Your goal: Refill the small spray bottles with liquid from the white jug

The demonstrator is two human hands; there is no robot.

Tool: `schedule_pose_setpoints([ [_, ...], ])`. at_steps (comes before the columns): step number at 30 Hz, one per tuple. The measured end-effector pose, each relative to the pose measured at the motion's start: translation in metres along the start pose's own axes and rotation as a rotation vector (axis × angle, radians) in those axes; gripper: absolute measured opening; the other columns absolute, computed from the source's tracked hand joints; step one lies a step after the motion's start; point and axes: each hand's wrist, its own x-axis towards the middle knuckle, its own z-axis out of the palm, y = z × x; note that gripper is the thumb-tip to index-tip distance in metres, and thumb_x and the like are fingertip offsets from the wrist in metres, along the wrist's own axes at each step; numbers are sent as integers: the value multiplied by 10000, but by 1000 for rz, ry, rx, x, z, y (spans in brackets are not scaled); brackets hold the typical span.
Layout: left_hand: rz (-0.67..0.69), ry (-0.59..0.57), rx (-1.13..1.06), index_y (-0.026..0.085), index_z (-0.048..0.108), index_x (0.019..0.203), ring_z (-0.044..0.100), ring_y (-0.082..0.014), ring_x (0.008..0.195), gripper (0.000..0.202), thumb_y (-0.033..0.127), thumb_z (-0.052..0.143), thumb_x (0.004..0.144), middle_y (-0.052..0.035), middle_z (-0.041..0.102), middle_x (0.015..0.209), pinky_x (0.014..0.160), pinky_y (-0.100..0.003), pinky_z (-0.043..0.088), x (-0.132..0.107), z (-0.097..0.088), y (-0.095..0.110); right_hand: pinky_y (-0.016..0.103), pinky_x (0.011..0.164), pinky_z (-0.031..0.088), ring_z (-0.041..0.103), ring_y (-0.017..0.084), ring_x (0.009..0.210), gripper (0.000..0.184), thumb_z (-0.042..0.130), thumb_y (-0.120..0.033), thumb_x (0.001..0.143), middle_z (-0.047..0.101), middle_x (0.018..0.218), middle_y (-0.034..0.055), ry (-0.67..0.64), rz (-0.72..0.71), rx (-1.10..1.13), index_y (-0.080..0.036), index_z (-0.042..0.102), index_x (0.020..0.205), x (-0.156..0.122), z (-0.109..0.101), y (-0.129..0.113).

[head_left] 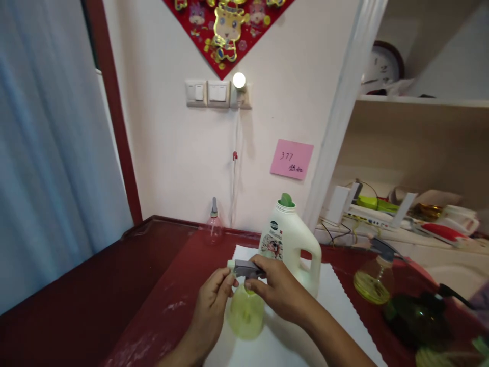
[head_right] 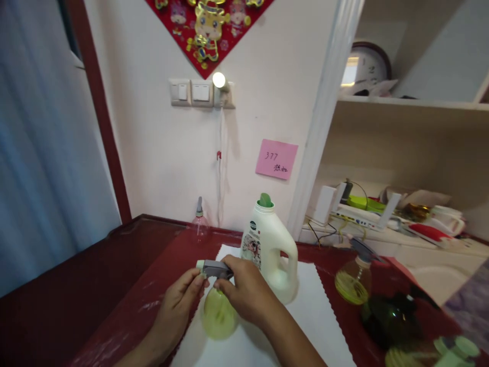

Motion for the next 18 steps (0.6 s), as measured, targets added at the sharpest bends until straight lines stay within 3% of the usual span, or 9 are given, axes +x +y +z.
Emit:
schedule_pose_setpoints([
  [2,-4,18,-87,209,658,1162,638,-230,944,375,485,634,910,-68,696,1055,842,-323,481,-3,2,-4,266,684,413,595,166,764,25,614,-224,846,653,790,-32,5,18,-7,-215,604,825,-2,3,4],
  [5,7,25,-152,238,486,1377,561,-293,1238,680,454,777,801,-129,580,1383,1038,-411,416,-10,7,-13,274,684,399,573,171,762,91,586,-290,884,631,789,-31,11,54,14,-214,575,835,-7,5,9],
  [8,-73,-19,-180,224,421,1383,529,-329,1279,859,358,884,673,-167,575,1380,1063,-459,394,-17,13,-25,286,710,410,586,180,786,108,585,-321,889,647,813,-26,-5,63,47,-214,598,876,-9,6,11],
  [12,-132,-67,-375,212,316,1394,556,-318,1240,940,257,870,636,-173,610,1298,1063,-482,393,-20,20,-34,312,764,434,621,206,852,168,592,-369,894,694,885,-1,-36,70,34,-211,626,940,-10,8,14],
  [15,-81,-117,-440,207,439,1297,553,-312,1247,790,224,856,627,-146,625,1269,1092,-474,367,-20,22,-36,327,779,447,633,219,864,246,569,-444,910,701,904,14,-36,80,18,-210,628,957,-12,10,17],
  [18,-88,-101,-372,201,578,1159,549,-320,1249,565,198,827,651,-130,641,1253,1082,-466,375,-21,21,-36,333,782,451,631,226,869,285,556,-482,907,702,912,20,-27,90,-39,-214,626,973,-12,10,17],
])
